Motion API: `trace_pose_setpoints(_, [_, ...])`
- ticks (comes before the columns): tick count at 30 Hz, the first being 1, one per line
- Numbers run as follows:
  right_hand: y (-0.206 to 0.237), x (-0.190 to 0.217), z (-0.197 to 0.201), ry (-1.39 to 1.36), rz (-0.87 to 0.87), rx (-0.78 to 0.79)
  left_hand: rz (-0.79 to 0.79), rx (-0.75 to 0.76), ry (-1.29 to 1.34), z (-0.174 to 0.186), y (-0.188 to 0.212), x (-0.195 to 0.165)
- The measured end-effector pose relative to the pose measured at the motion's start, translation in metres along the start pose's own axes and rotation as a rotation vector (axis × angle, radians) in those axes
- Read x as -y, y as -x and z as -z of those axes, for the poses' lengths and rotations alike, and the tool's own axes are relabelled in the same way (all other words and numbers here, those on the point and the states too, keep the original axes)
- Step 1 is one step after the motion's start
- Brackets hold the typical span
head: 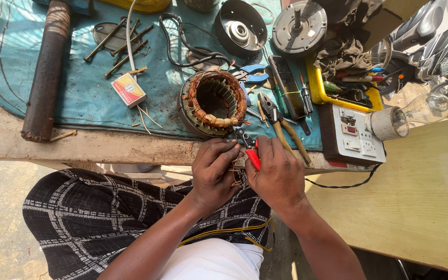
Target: The person sits at a low outdoor workbench rewinding an electric motor stator. They strip and position insulated wire, feed the wire into the stator slots by hand, press the windings into place, and use pliers to cut and adjust the wire ends.
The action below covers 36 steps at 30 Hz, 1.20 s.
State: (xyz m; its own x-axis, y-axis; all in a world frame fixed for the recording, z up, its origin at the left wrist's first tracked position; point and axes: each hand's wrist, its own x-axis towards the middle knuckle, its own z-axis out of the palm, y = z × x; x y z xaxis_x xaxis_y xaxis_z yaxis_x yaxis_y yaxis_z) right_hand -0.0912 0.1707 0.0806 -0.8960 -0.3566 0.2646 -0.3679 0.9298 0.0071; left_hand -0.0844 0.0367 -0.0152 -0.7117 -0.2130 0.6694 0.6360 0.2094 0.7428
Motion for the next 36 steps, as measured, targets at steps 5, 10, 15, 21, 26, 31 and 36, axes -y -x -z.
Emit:
trace_pose_setpoints(5, [0.007,-0.019,0.014,-0.276,-0.041,-0.094,-0.008,0.013,-0.015,0.002,0.001,0.002])
trace_pose_setpoints(10, [0.014,-0.046,0.013,-0.480,-0.182,-0.106,-0.051,0.072,-0.082,0.002,0.006,0.011])
trace_pose_setpoints(15, [0.010,-0.067,-0.010,-0.516,-0.230,-0.118,-0.106,0.112,-0.196,0.001,0.012,0.023])
trace_pose_setpoints(21, [-0.010,-0.062,-0.043,-0.238,-0.202,-0.005,-0.204,0.168,-0.374,0.000,0.016,0.032])
trace_pose_setpoints(26, [-0.037,-0.046,-0.059,0.016,-0.027,-0.217,-0.255,0.183,-0.434,0.005,0.017,0.032])
trace_pose_setpoints(31, [-0.029,-0.028,-0.055,-0.357,-0.023,-0.432,-0.310,0.236,-0.483,0.015,0.014,0.027])
trace_pose_setpoints(36, [-0.018,0.001,-0.062,-0.952,-0.158,-0.223,-0.288,0.343,-0.397,0.022,0.003,0.015])
